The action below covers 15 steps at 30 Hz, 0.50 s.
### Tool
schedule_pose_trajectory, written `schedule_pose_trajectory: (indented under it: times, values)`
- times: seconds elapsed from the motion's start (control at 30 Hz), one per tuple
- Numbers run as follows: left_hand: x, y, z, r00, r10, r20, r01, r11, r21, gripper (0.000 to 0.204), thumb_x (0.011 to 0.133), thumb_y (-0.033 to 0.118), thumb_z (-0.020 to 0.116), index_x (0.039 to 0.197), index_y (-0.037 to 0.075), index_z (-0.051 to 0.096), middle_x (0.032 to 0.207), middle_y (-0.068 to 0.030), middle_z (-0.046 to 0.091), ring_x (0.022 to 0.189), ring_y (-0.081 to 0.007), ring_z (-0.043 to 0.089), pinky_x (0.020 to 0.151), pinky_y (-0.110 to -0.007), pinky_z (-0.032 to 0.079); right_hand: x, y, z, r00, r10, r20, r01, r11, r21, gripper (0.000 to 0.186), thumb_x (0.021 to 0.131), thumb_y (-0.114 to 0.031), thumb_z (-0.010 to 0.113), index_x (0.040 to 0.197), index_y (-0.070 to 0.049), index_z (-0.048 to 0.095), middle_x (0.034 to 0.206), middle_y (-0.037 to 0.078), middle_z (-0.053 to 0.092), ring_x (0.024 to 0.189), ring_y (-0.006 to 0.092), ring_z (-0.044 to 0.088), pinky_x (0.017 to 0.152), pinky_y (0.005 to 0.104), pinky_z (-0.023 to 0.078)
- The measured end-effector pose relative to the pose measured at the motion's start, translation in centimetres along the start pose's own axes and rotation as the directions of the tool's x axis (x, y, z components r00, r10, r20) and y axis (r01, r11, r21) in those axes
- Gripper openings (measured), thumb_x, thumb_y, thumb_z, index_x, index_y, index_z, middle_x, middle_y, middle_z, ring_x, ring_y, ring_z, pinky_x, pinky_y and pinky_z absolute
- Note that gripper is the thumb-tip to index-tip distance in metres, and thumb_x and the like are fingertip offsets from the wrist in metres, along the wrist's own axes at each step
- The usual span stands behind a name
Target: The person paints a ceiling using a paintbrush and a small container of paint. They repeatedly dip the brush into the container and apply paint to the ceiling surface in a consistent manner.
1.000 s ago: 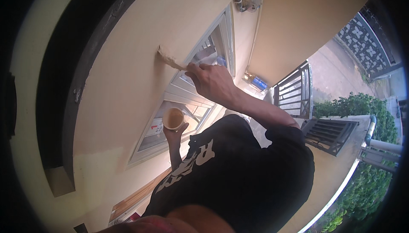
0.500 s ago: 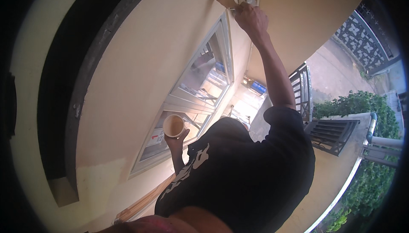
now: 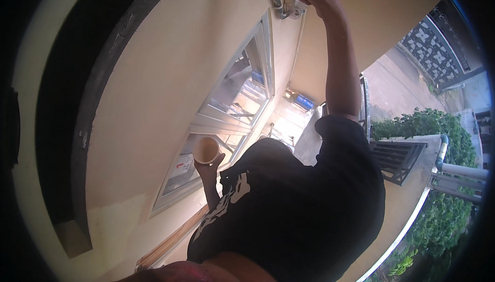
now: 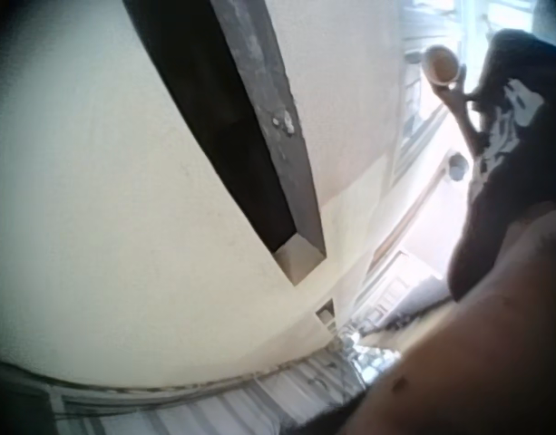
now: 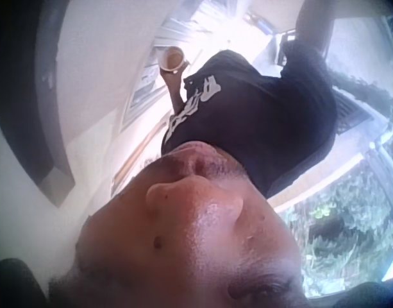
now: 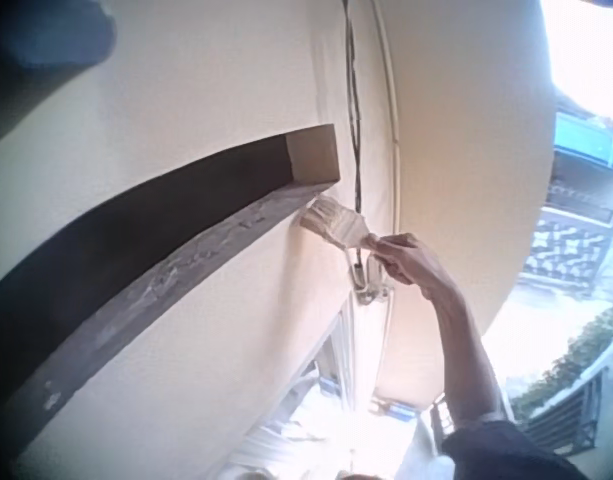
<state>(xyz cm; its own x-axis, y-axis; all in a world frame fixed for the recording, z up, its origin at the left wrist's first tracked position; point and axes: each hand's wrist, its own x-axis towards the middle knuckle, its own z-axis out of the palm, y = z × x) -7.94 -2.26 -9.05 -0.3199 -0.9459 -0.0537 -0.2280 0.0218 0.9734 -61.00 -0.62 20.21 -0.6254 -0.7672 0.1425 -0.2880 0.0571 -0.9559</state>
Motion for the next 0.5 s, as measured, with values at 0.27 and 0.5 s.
schedule_pose_trajectory:
  times: [0.27, 0.5]
  values:
    - [1.1, 0.9, 0.9, 0.996, 0.082, 0.041, -0.081, 0.997, -0.015, 0.078, 0.068, 0.005, 0.098, 0.134, -0.002, 0.058, 0.125, -0.0132, 0.069, 0.113, -0.0225, 0.069, 0.1, -0.037, 0.056, -2.5, 16.5, 6.4, 0.887, 0.446, 0.119, -0.41, 0.88, -0.24, 0.057, 0.102, -0.062, 0.059, 0.069, -0.016, 0.052, 0.057, -0.008, 0.039, 0.046, 0.0053, 0.028, 0.044, 0.028, 0.02]
    - [0.8, 0.9, 1.2, 0.994, 0.066, 0.089, -0.068, 0.998, 0.014, 0.079, 0.069, 0.006, 0.098, 0.136, -0.001, 0.057, 0.125, -0.0131, 0.069, 0.114, -0.0233, 0.069, 0.1, -0.038, 0.056, 3.2, 5.7, 2.3, 0.976, 0.189, 0.111, -0.128, 0.904, -0.408, 0.058, 0.105, -0.056, 0.058, 0.065, -0.014, 0.054, 0.052, -0.008, 0.034, 0.042, 0.0057, 0.023, 0.044, 0.03, 0.018]
